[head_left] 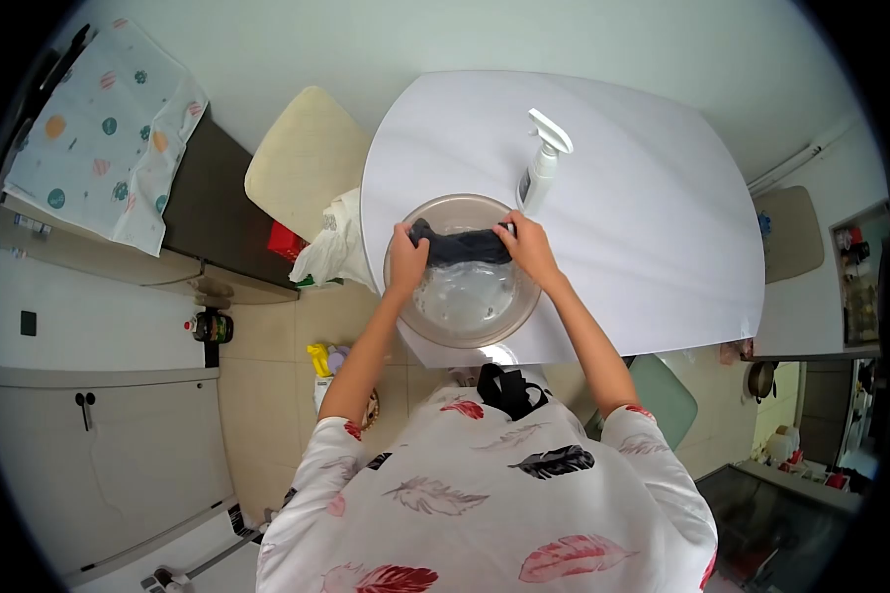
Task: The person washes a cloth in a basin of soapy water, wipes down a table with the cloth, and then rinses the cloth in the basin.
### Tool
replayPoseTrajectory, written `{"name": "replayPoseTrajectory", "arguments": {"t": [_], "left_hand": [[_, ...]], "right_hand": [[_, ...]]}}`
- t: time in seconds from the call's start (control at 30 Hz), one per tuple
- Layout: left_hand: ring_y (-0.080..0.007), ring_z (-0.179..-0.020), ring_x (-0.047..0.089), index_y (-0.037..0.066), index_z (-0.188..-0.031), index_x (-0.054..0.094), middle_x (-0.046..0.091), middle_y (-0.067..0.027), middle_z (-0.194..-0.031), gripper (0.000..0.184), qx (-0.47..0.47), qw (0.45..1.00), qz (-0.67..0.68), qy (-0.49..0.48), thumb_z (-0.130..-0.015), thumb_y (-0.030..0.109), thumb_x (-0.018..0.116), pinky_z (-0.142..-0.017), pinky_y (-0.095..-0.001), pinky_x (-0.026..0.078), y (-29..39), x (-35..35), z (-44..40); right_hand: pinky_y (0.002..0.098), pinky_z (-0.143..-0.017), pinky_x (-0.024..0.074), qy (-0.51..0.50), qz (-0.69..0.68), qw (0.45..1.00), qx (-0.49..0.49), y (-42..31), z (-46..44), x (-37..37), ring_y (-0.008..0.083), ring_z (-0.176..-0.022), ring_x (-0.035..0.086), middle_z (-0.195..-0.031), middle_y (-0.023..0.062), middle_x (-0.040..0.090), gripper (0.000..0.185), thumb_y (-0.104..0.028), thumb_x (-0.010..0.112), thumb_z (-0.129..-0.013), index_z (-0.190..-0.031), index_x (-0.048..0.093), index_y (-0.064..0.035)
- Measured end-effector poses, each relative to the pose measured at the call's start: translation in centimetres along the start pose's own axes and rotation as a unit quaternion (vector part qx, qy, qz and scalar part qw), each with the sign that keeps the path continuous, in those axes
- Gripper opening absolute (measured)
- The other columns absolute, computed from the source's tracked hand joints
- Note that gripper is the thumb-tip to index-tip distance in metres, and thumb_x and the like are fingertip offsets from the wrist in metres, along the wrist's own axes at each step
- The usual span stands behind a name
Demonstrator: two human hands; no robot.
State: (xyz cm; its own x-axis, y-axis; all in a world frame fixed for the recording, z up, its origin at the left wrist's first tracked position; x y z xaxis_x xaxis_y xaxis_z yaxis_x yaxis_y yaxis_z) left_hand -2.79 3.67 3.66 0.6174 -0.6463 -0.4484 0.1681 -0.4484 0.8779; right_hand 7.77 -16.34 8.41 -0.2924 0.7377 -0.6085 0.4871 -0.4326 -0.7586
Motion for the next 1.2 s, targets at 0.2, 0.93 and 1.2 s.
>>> {"name": "replayPoseTrajectory", "arguments": {"t": [0.2,0.93,1.2], "left_hand": [[-0.0111,-0.053,0.043,0.003,-0.103,0.061,0.053,-0.0053,-0.061,0.027,0.064,0.997,-0.033,-0.029,-0.079,0.015,0.064,-0.052,-0.0258,0.040,5.5,-3.5,-0.2],[-0.0253,-0.082,0.058,0.001,-0.104,0.050,0.059,-0.0132,-0.091,0.032,0.075,0.986,0.134,-0.069,-0.073,0.001,0.056,-0.074,-0.0330,0.045,5.4,1.5,2.5],[-0.0242,-0.090,0.055,0.004,-0.117,0.043,0.054,-0.0116,-0.101,0.054,-0.228,0.802,0.530,-0.156,-0.064,-0.001,0.040,-0.081,-0.0374,0.049,3.7,1.7,3.1]], "right_hand": [[0.0340,-0.055,0.0423,0.065,-0.017,0.998,0.015,-4.3,-0.2,-4.4,0.0267,-0.056,0.054,-0.062,0.0148,0.055,0.021,-0.019,0.064,-0.079,-0.081,0.058,0.0002],[0.0232,-0.077,0.0440,-0.001,-0.377,0.919,0.112,-1.8,2.5,1.8,0.0101,-0.089,0.056,-0.093,0.0042,0.061,0.024,-0.023,0.057,-0.087,-0.100,0.058,-0.0021],[0.0316,-0.083,0.0441,-0.017,-0.470,0.798,0.378,2.3,5.9,8.3,0.0164,-0.096,0.056,-0.105,0.0072,0.059,0.049,-0.047,0.039,-0.090,-0.116,0.050,-0.0072]]}}
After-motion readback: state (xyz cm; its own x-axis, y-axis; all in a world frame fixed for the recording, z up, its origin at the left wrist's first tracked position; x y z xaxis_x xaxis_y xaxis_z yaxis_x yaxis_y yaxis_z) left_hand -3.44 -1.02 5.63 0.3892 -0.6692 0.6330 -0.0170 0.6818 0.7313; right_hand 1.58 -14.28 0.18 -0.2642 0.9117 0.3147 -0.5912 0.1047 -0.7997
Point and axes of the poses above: each hand's wrist, its own z-axis away from the middle knuckle, its own x-axis out of the palm, y = z × x, the point moved 5 cm from there along -z, towards the middle knuckle
